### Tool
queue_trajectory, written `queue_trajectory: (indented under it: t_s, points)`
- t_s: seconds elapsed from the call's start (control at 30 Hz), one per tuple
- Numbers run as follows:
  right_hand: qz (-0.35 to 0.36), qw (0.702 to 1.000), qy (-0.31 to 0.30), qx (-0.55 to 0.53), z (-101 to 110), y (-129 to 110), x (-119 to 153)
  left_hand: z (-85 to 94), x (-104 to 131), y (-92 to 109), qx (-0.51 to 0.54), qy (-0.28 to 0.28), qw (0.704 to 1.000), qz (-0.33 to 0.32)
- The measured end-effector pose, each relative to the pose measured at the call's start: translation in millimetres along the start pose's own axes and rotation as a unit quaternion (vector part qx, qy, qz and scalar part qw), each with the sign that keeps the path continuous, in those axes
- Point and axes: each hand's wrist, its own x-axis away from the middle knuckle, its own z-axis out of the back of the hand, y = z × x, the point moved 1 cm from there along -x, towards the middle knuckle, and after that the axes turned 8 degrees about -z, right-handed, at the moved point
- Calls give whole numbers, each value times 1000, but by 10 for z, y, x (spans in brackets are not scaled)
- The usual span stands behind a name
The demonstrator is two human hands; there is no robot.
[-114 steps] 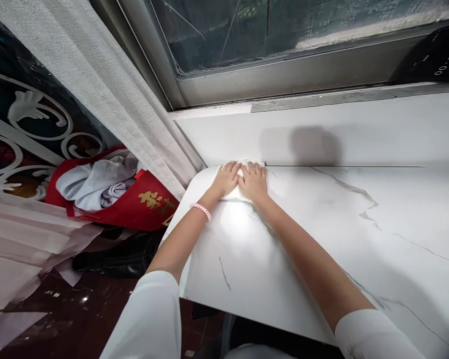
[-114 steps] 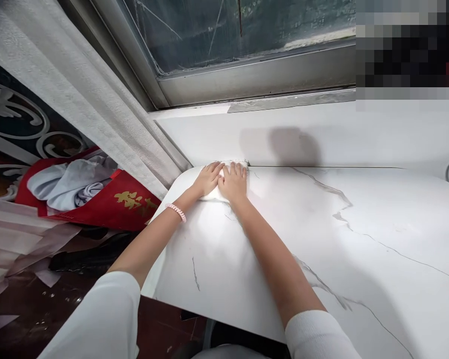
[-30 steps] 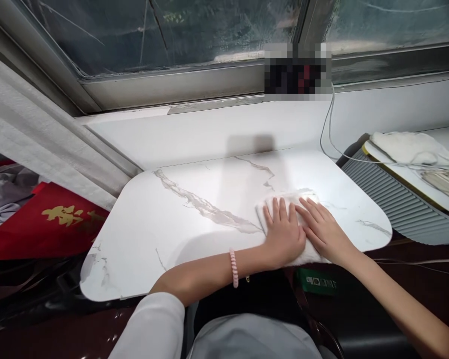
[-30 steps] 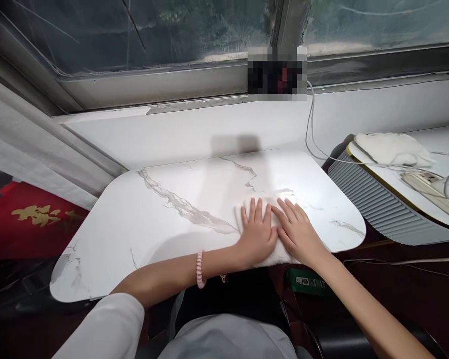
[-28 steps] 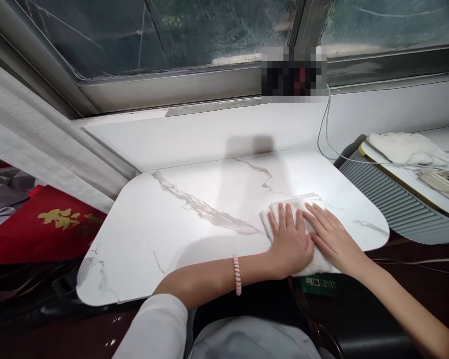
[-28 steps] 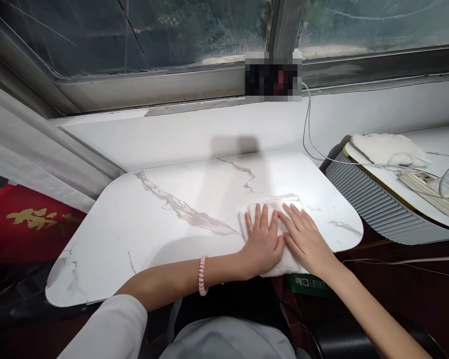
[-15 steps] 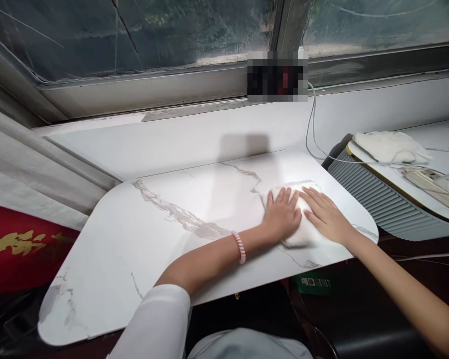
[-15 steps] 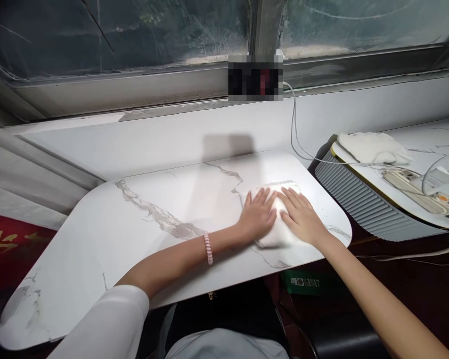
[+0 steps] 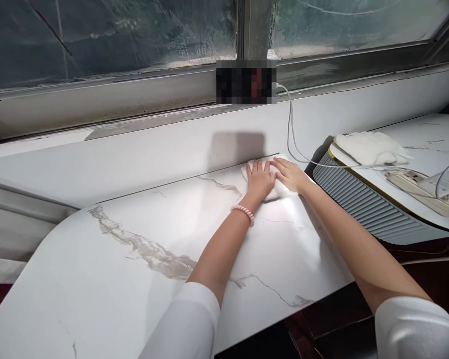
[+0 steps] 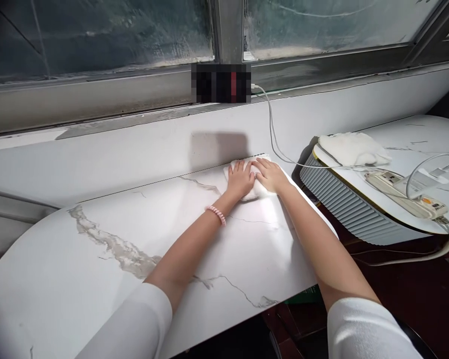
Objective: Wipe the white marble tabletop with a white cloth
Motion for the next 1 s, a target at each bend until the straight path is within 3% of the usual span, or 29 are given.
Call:
queue_trajectory:
  t_s: [0.13,0.3,0.53,0.7,0.83,1.0]
  points:
    - [-16,1000,13,9,42,170,78,-62,-95,161,-1,-6,1000,-26]
    - [-19,999,21,26,125,218,404,-108,102,352,-4,16,998,-52]
    - [-17,999,21,28,310,209,1338,-93,807,859,-6,35,995,-98]
    - [-48,998,16,31,476,16,2051,6,1374,1154,0,14,991,-130]
    - [-36,998,29,45,528,-239,2409,99,1770,1204,-1,4,989,-146]
    - [-6,997,41,61,503,-646,2585,245,2153,1046,-10,-31,989,-141]
